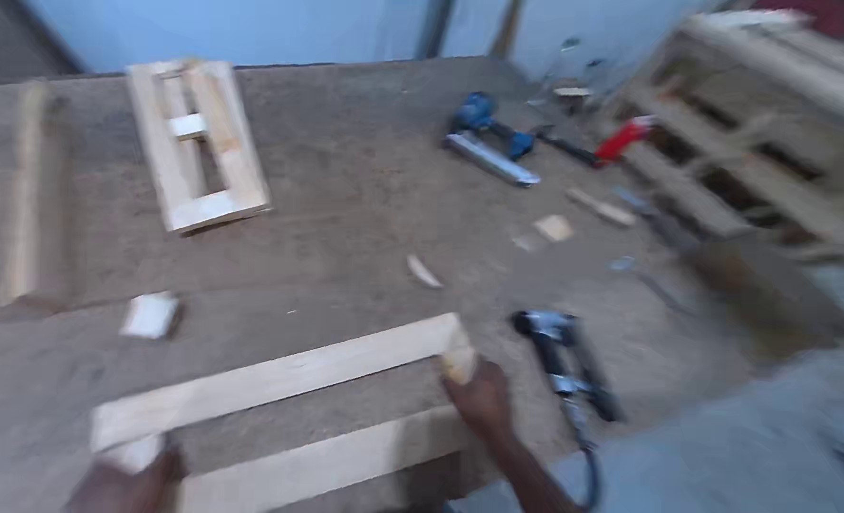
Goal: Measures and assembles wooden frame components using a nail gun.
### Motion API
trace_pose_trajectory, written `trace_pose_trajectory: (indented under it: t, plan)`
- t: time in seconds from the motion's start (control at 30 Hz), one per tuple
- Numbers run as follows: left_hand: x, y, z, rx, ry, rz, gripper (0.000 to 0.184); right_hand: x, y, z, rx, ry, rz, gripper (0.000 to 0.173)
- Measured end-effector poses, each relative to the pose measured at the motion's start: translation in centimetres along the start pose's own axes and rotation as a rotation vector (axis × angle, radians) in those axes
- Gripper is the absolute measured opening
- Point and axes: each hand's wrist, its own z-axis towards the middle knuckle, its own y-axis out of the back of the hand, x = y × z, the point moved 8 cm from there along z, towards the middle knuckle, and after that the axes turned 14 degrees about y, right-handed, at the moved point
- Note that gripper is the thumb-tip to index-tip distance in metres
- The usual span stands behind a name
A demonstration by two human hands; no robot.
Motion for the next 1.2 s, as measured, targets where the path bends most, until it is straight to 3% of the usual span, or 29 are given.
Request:
trace_pose_trajectory:
  t: [0.13, 0.3, 0.57, 0.9, 1.2]
  plan:
    - [1.4, 0.8, 2.5, -0.014, 0.023, -0.129, 0.095, 1.2, -1.5, -0.2, -0.042, 0.174, 0.002, 0.100]
    - [2.4, 0.1, 4.1, 0.021, 0.069, -0.081, 0.095, 1.0, -2.1, 0.5, 0.012, 0.130, -0.073, 0.105]
    - [3.9, 0.2, 6.8, -0.041, 0.013, -0.153, 0.091, 0.1, -3.0, 0.4, -0.086, 0.156, -0.092, 0.105]
    - [3.3, 0.4, 6.4, -0.128, -0.056, -0.137, 0.093, 0.2, -3.0, 0.0, -0.134, 0.180, -0.101, 0.103]
    - [3.4, -0.3, 6.1, -0.106, -0.041, -0.119, 0.092, 0.1, -2.9, 0.0, -0.157, 0.196, -0.090, 0.098]
